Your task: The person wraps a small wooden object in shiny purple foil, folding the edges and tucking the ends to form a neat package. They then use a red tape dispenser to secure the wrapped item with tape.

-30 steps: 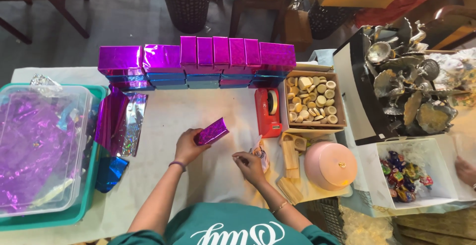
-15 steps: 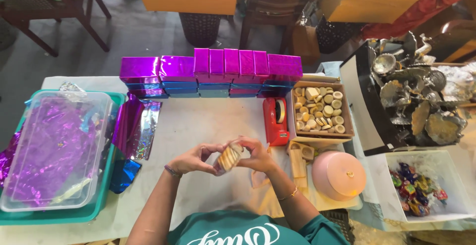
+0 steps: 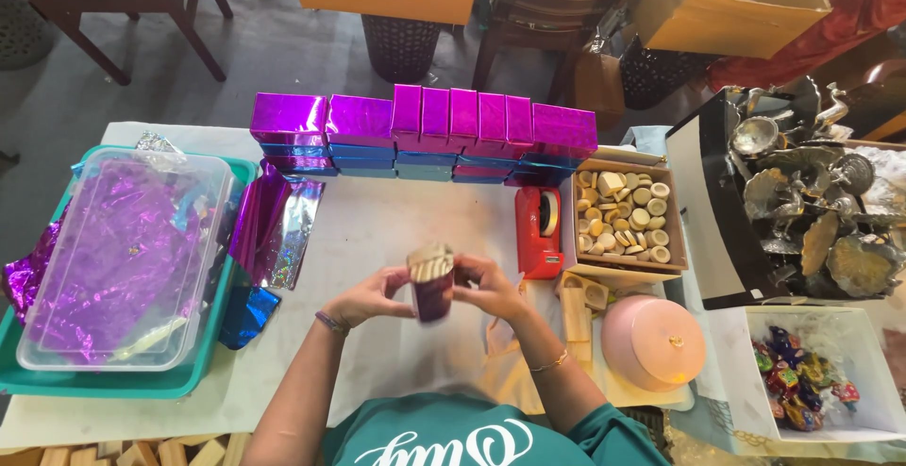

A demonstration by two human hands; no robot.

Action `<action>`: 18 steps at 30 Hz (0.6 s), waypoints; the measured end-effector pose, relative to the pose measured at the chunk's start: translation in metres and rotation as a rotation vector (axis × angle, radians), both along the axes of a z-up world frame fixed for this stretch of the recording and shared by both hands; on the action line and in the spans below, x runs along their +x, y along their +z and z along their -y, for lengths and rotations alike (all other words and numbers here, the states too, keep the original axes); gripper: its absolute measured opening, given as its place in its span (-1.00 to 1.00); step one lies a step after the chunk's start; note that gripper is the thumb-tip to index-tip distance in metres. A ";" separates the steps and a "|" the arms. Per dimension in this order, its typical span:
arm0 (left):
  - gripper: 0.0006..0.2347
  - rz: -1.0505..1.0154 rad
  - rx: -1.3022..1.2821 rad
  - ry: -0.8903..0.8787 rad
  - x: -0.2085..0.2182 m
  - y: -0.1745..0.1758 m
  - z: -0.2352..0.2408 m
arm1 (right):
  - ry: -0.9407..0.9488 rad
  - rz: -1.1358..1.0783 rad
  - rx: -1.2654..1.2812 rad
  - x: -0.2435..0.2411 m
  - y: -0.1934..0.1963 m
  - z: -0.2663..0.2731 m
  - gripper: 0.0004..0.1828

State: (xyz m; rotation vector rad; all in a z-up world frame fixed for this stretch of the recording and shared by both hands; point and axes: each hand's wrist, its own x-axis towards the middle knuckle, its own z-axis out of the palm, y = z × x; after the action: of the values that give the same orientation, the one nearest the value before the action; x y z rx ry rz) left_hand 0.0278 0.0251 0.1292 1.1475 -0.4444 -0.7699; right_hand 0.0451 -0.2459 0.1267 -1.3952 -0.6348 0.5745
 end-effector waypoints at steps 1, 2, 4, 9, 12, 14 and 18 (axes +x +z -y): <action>-0.50 -0.001 -0.001 0.001 0.000 0.006 0.003 | 0.001 -0.001 -0.001 0.002 -0.008 -0.002 -0.46; -0.46 0.071 -0.015 0.132 0.000 0.012 0.006 | -0.169 0.010 -0.068 0.004 -0.015 -0.004 -0.46; -0.42 0.143 -0.031 0.263 0.001 0.014 0.014 | -0.339 0.018 -0.138 0.007 -0.026 -0.007 -0.45; -0.44 0.024 0.355 0.698 0.004 -0.003 0.034 | -0.488 0.028 -0.177 0.013 -0.061 -0.019 -0.46; -0.60 -0.157 0.074 0.704 0.007 -0.039 0.040 | -0.518 -0.175 -0.091 0.013 -0.065 -0.033 -0.46; -0.65 -0.196 0.052 0.743 0.008 -0.053 0.043 | -0.468 -0.195 -0.059 0.015 -0.080 -0.034 -0.45; -0.75 -0.269 -0.022 0.845 0.006 -0.079 0.049 | -0.360 -0.192 0.028 0.016 -0.101 -0.037 -0.46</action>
State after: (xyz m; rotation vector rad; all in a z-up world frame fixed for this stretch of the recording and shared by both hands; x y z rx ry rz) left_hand 0.0342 -0.0236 0.0503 1.0590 0.2626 -0.1648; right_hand 0.0613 -0.2091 0.0260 -1.3673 -0.2279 0.4025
